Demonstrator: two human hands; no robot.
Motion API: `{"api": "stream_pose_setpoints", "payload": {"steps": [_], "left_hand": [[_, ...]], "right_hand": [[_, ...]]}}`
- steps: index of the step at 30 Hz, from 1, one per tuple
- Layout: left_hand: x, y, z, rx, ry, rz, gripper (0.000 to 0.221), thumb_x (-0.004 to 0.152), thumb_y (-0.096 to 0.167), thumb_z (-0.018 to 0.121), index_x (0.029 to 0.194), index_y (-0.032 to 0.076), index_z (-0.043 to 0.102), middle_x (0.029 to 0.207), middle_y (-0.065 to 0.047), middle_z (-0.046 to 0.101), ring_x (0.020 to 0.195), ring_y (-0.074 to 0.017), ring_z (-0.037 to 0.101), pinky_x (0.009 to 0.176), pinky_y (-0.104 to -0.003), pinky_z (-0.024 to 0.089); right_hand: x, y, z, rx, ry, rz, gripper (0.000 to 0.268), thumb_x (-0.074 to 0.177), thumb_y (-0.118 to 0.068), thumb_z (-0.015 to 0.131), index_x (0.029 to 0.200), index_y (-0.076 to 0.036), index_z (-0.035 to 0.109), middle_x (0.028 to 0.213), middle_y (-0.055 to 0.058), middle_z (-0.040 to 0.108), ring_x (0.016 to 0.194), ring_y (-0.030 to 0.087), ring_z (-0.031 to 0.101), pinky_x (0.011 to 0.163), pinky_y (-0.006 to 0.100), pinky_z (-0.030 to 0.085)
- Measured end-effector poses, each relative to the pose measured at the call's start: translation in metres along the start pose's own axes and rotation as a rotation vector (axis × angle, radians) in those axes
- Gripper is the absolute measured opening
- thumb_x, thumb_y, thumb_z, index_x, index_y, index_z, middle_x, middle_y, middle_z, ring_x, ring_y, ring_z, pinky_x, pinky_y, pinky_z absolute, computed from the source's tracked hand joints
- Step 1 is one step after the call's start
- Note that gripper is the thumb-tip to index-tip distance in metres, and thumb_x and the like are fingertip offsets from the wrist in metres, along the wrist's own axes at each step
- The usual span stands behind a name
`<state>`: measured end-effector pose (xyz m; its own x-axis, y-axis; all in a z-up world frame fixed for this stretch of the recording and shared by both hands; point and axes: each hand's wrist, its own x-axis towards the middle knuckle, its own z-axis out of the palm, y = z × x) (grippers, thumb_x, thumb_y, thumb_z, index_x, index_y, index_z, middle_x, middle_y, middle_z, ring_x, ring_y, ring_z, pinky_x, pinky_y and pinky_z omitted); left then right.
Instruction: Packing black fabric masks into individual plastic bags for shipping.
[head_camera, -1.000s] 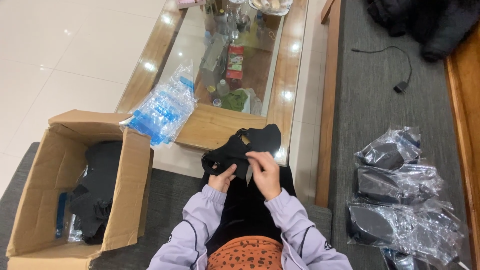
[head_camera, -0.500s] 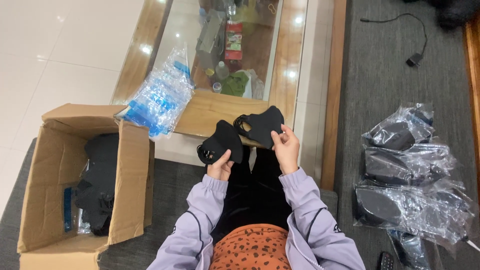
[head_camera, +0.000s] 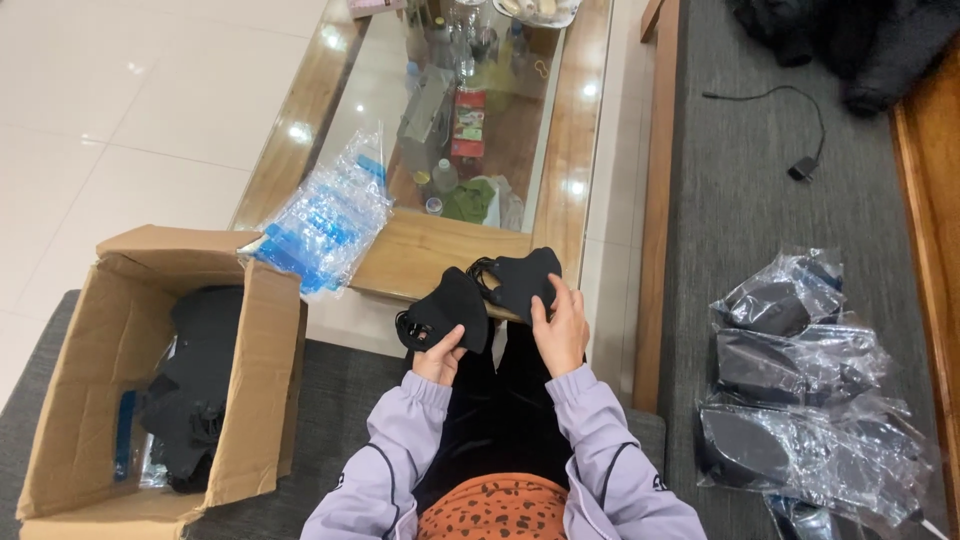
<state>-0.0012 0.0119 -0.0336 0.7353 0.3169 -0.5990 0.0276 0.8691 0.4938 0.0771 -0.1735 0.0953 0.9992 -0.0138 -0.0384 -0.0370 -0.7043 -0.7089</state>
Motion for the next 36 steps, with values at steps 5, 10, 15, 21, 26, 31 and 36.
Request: {"api": "stream_pose_setpoints", "payload": {"steps": [5, 10, 15, 21, 26, 31, 36], "left_hand": [[0.032, -0.027, -0.033, 0.039, -0.045, 0.021, 0.052, 0.078, -0.009, 0.084, 0.122, 0.014, 0.068, 0.118, -0.017, 0.074, 0.091, -0.0377, 0.076, 0.082, -0.046, 0.066], [0.030, -0.031, -0.034, 0.074, -0.081, 0.028, 0.053, 0.078, -0.007, 0.084, 0.124, 0.016, 0.071, 0.119, -0.016, 0.074, 0.095, -0.0355, 0.075, 0.086, -0.047, 0.065], [0.000, -0.010, -0.004, 0.055, -0.054, 0.011, 0.045, 0.074, -0.011, 0.085, 0.112, 0.011, 0.073, 0.109, -0.018, 0.077, 0.086, -0.0361, 0.077, 0.078, -0.046, 0.066], [0.012, -0.025, -0.021, 0.042, -0.036, 0.005, 0.047, 0.072, -0.010, 0.087, 0.112, 0.010, 0.072, 0.110, -0.017, 0.077, 0.086, -0.0348, 0.077, 0.077, -0.044, 0.066], [-0.011, -0.002, 0.007, 0.096, -0.053, 0.007, 0.049, 0.073, -0.009, 0.087, 0.115, 0.010, 0.071, 0.112, -0.017, 0.076, 0.089, -0.0344, 0.077, 0.079, -0.044, 0.066], [0.022, -0.023, -0.023, 0.084, -0.070, -0.013, 0.048, 0.074, -0.008, 0.087, 0.116, 0.010, 0.073, 0.111, -0.016, 0.077, 0.086, -0.0348, 0.077, 0.077, -0.043, 0.067], [-0.031, 0.014, 0.028, 0.109, -0.077, -0.038, 0.038, 0.079, -0.002, 0.084, 0.114, 0.011, 0.074, 0.105, -0.017, 0.077, 0.077, -0.0365, 0.077, 0.069, -0.045, 0.068]], "right_hand": [[0.006, 0.012, 0.009, -0.089, -0.045, 0.037, 0.041, 0.098, -0.036, 0.062, 0.134, -0.017, 0.064, 0.096, 0.001, 0.052, 0.086, 0.030, 0.070, 0.080, 0.046, 0.057], [0.007, 0.019, 0.012, -0.101, -0.040, 0.048, 0.042, 0.097, -0.039, 0.063, 0.135, -0.020, 0.065, 0.097, 0.001, 0.053, 0.089, 0.031, 0.071, 0.082, 0.047, 0.057], [0.007, 0.018, 0.011, -0.080, -0.029, 0.030, 0.042, 0.097, -0.036, 0.063, 0.134, -0.018, 0.065, 0.097, 0.001, 0.055, 0.087, 0.032, 0.071, 0.081, 0.046, 0.057], [-0.019, -0.022, -0.003, -0.009, 0.007, -0.182, 0.034, 0.099, -0.035, 0.063, 0.127, -0.018, 0.069, 0.096, 0.007, 0.063, 0.084, 0.034, 0.071, 0.074, 0.046, 0.057], [-0.040, -0.041, 0.012, 0.071, -0.104, -0.285, 0.046, 0.094, -0.034, 0.070, 0.135, -0.013, 0.064, 0.099, 0.014, 0.068, 0.087, 0.035, 0.071, 0.072, 0.047, 0.057], [-0.049, -0.049, 0.014, 0.043, -0.230, -0.291, 0.057, 0.100, -0.031, 0.060, 0.150, -0.007, 0.048, 0.093, 0.019, 0.064, 0.085, 0.040, 0.067, 0.068, 0.047, 0.055], [-0.051, -0.050, 0.011, -0.014, -0.240, -0.314, 0.059, 0.101, -0.029, 0.057, 0.153, -0.003, 0.043, 0.102, 0.021, 0.064, 0.089, 0.040, 0.067, 0.068, 0.046, 0.054]]}}
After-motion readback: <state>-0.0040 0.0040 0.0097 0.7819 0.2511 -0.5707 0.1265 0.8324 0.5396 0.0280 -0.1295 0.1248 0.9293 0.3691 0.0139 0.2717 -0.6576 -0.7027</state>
